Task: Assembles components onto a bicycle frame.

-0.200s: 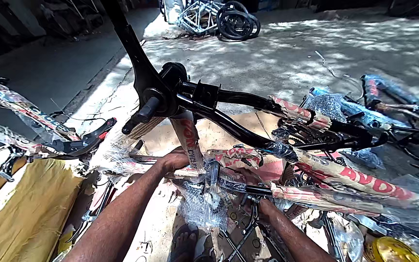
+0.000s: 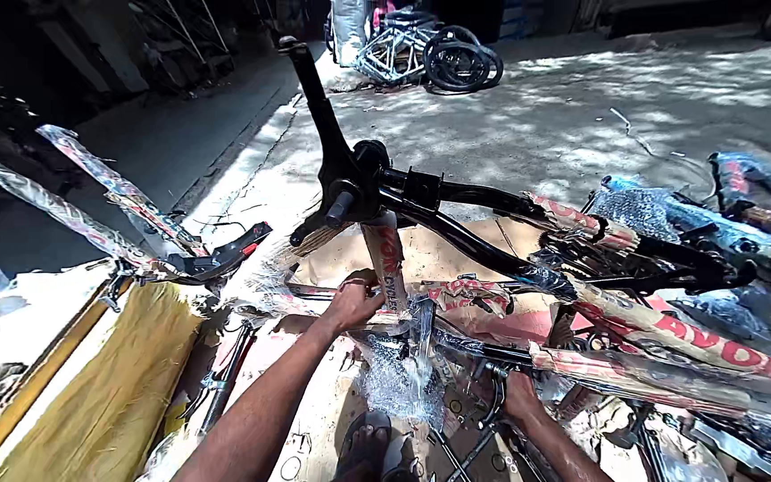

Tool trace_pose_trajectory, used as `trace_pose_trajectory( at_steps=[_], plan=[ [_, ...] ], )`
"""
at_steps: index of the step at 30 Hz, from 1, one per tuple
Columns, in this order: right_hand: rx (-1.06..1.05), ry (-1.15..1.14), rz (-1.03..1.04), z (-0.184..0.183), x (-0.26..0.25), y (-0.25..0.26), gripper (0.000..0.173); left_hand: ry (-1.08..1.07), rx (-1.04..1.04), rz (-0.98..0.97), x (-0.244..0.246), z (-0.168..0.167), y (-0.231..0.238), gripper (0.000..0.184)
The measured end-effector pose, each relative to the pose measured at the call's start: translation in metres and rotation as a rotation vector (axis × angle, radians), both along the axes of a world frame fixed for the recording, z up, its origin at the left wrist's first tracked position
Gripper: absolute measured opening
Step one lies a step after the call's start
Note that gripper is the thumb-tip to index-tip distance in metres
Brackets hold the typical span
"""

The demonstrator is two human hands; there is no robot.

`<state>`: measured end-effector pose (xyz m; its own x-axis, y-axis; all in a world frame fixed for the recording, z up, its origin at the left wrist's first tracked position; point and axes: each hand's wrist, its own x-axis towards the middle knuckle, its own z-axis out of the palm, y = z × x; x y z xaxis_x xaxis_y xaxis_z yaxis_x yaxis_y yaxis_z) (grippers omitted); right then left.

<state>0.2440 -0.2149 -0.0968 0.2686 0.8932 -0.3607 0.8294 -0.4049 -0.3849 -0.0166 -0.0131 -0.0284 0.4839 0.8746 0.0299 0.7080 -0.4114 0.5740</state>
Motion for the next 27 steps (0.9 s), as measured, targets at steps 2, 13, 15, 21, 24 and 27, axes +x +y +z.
trace_pose_trajectory(
  at_steps=[2, 13, 15, 21, 24, 27],
  plan=[
    [0.098, -0.061, -0.018, -0.002, -0.004, -0.003, 0.047, -0.111, 0.255, -0.029, -0.032, -0.033, 0.002, 0.043],
    [0.336, 0.019, 0.072, -0.019, -0.007, 0.008, 0.044, 0.057, 0.372, 0.089, -0.119, -0.05, 0.007, 0.02],
    [0.446, 0.032, 0.047, -0.031, -0.008, 0.01, 0.043, 0.088, 0.434, 0.038, -0.117, -0.047, 0.009, 0.016],
    [0.043, -0.086, 0.049, 0.018, -0.004, -0.002, 0.043, 0.29, 0.449, -0.023, -0.117, -0.038, 0.017, 0.028],
    [-0.222, -0.09, -0.019, 0.038, -0.005, 0.007, 0.039, 0.308, 0.421, -0.001, -0.121, -0.033, 0.021, 0.025],
    [-0.229, 0.081, -0.034, 0.04, 0.001, 0.011, 0.037, 0.302, 0.393, 0.022, -0.119, -0.03, 0.019, 0.023]
  ],
)
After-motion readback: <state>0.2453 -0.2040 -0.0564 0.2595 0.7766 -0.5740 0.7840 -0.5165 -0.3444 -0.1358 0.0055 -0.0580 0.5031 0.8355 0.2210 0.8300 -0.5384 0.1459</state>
